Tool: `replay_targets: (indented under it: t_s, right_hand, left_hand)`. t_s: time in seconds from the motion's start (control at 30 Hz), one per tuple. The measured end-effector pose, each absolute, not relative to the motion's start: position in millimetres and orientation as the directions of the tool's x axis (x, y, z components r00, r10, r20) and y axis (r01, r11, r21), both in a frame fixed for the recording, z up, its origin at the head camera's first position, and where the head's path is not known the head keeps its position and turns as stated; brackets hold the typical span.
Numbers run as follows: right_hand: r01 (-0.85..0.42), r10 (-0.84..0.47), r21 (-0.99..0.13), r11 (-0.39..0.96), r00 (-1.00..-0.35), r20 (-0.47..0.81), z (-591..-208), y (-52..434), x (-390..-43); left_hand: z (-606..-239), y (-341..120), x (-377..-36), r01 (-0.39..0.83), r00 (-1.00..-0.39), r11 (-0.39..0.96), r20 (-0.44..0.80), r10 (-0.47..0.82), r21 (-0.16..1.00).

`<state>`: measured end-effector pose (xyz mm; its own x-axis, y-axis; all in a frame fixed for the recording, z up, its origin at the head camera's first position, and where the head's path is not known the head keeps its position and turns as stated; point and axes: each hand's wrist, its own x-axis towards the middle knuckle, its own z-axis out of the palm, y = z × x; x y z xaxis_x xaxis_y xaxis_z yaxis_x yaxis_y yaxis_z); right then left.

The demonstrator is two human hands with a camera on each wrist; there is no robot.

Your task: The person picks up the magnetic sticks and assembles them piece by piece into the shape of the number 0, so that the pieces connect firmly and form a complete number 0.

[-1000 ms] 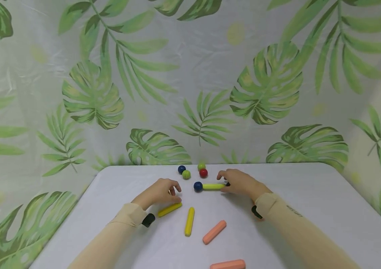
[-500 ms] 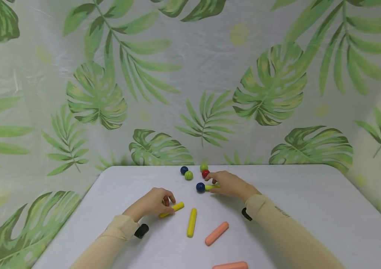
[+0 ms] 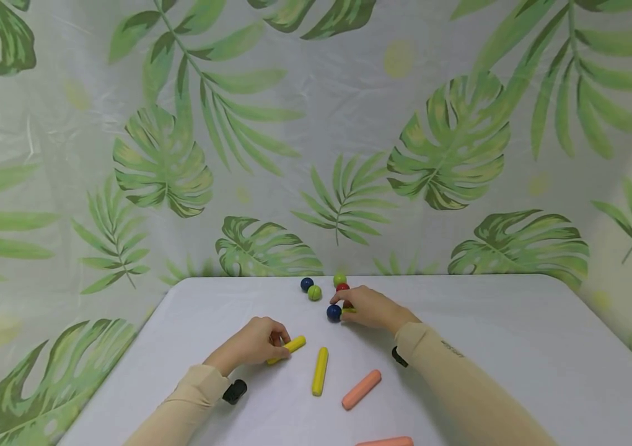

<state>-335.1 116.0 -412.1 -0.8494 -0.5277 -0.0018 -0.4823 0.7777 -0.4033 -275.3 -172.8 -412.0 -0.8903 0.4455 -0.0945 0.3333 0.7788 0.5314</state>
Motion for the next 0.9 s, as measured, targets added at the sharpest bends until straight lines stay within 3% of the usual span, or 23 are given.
replay_targets:
  t_s: [0.9]
  right_hand:
    - [-0.471,-0.528,-0.455,0.755,-0.849,0.002,-417.9,122.1,-345.3]
  left_hand:
    - [-410.7,-150.8,-286.1,0.339,-0.892,0.72,-0.037,0.45,0.605]
